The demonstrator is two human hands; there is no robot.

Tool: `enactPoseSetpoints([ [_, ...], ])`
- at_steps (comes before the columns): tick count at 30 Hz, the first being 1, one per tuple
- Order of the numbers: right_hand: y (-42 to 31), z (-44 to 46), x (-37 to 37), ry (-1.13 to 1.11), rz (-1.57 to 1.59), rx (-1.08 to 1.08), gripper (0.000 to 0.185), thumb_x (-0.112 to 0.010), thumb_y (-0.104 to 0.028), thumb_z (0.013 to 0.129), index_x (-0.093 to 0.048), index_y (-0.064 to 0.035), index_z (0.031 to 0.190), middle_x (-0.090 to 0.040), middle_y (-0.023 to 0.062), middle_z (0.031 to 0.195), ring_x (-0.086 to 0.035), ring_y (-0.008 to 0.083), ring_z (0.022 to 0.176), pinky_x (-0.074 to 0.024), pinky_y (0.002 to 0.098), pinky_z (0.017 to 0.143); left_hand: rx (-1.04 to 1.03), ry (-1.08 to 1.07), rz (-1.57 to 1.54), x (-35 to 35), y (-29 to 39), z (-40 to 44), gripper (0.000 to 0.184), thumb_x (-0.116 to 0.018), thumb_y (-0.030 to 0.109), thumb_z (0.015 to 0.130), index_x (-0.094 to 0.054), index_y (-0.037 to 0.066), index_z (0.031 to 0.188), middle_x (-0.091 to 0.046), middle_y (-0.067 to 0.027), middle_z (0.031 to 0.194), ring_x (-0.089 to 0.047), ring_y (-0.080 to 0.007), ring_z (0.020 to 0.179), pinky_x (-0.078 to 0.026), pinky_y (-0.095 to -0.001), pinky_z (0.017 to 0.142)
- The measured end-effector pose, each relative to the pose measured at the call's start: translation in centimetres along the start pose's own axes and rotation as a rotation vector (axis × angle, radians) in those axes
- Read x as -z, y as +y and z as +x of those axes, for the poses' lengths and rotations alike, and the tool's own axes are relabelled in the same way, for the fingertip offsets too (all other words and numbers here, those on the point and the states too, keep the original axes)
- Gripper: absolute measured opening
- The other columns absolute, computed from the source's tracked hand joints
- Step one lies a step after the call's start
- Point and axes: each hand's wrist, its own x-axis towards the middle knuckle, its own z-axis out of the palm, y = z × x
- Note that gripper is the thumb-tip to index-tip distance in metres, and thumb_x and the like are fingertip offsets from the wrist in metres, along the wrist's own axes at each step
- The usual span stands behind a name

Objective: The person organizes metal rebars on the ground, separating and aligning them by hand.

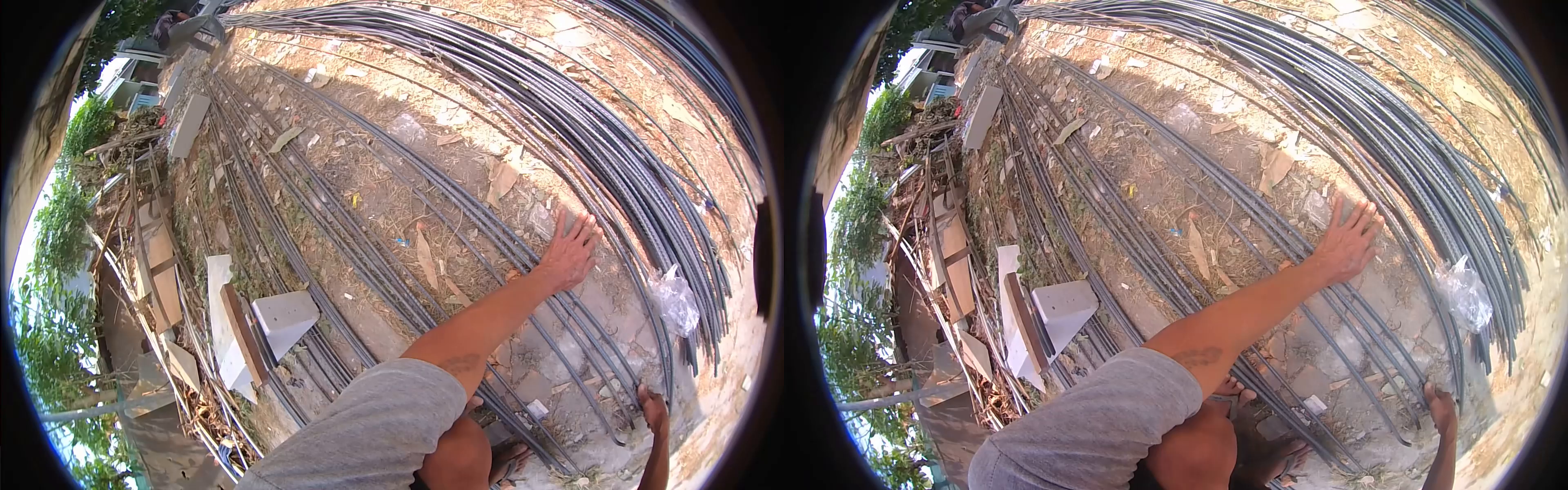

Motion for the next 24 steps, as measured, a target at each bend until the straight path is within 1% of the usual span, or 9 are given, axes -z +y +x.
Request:
enactPoseSetpoints([
  [6, 1.8, 1.0, -0.9, 0.051, -0.027, 0.068, 0.070, -0.046, -0.067, 0.091, -0.061, -0.0008, 0.074, -0.044, 0.0027, 0.048, -0.043, 0.0150, 0.040, -0.0328, 0.0359, 0.040, -0.006, 0.000, 0.008, 0.3, 0.1, -0.2, 0.059, -0.043, 0.040, 0.099, -0.037, 0.005, 0.146, -0.036, -0.0199, 0.149, -0.025, -0.0352, 0.144, -0.002, -0.0631, 0.116],
  [8, 1.8, 0.8, -0.9, 0.052, -0.027, 0.055, 0.071, -0.046, -0.067, 0.091, -0.062, 0.0001, 0.075, -0.044, 0.0035, 0.048, -0.044, 0.0154, 0.041, -0.0333, 0.0362, 0.041, -0.011, 0.022, 0.005, 0.1, 0.1, -0.2, 0.059, -0.043, 0.040, 0.099, -0.037, 0.005, 0.146, -0.035, -0.0201, 0.149, -0.025, -0.0351, 0.144, -0.003, -0.0633, 0.116],
  [10, -0.9, -0.8, -0.1, 0.025, -0.020, 0.008, 0.071, -0.045, -0.066, 0.092, -0.063, 0.0012, 0.077, -0.045, 0.0045, 0.050, -0.044, 0.0158, 0.042, -0.0342, 0.0366, 0.042, -0.008, 0.019, 0.006, 0.1, 0.1, -0.2, 0.059, -0.043, 0.040, 0.099, -0.037, 0.005, 0.146, -0.034, -0.0200, 0.150, -0.024, -0.0350, 0.144, -0.003, -0.0633, 0.116],
  [13, -0.6, -0.7, -0.3, 0.030, 0.001, 0.058, 0.071, -0.045, -0.065, 0.092, -0.064, 0.0025, 0.081, -0.047, 0.0054, 0.052, -0.046, 0.0160, 0.045, -0.0356, 0.0367, 0.045, -0.016, 0.021, 0.058, -0.1, 0.1, -0.2, 0.059, -0.043, 0.040, 0.099, -0.037, 0.005, 0.146, -0.034, -0.0196, 0.151, -0.024, -0.0346, 0.144, -0.003, -0.0631, 0.116],
  [16, -1.2, -1.0, 0.1, 0.000, 0.010, 0.067, 0.071, -0.046, -0.065, 0.092, -0.067, 0.0033, 0.090, -0.049, 0.0052, 0.054, -0.047, 0.0163, 0.048, -0.0366, 0.0368, 0.047, -0.019, 0.032, 0.068, -0.3, 0.1, -0.1, 0.058, -0.042, 0.040, 0.099, -0.037, 0.006, 0.146, -0.034, -0.0188, 0.151, -0.025, -0.0340, 0.144, -0.004, -0.0627, 0.116],
  [18, -1.9, 0.3, 0.5, -0.033, 0.018, 0.077, 0.076, -0.044, -0.069, 0.090, -0.065, 0.0037, 0.099, -0.049, 0.0103, 0.071, -0.047, 0.0218, 0.065, -0.0367, 0.0395, 0.059, -0.005, 0.036, 0.086, -0.8, -0.5, 0.3, 0.058, -0.042, 0.040, 0.099, -0.037, 0.007, 0.146, -0.034, -0.0182, 0.152, -0.025, -0.0336, 0.144, -0.005, -0.0625, 0.116],
  [20, -3.3, -0.5, 1.0, -0.107, -0.025, 0.040, 0.081, -0.042, -0.073, 0.088, -0.062, 0.0040, 0.107, -0.049, 0.0154, 0.087, -0.046, 0.0273, 0.081, -0.0367, 0.0422, 0.071, -0.002, 0.021, 0.132, -0.9, -0.5, 0.1, 0.057, -0.042, 0.041, 0.100, -0.038, 0.008, 0.146, -0.035, -0.0175, 0.152, -0.026, -0.0331, 0.144, -0.005, -0.0623, 0.116],
  [24, -4.1, -1.8, 2.0, -0.250, -0.088, -0.154, 0.096, -0.038, -0.081, 0.083, -0.057, 0.0047, 0.123, -0.049, 0.0256, 0.120, -0.044, 0.0384, 0.115, -0.0368, 0.0476, 0.096, -0.033, 0.035, 0.192, -3.1, 0.8, 0.5, 0.056, -0.043, 0.041, 0.100, -0.039, 0.010, 0.146, -0.035, -0.0162, 0.152, -0.027, -0.0322, 0.144, -0.007, -0.0618, 0.116],
])
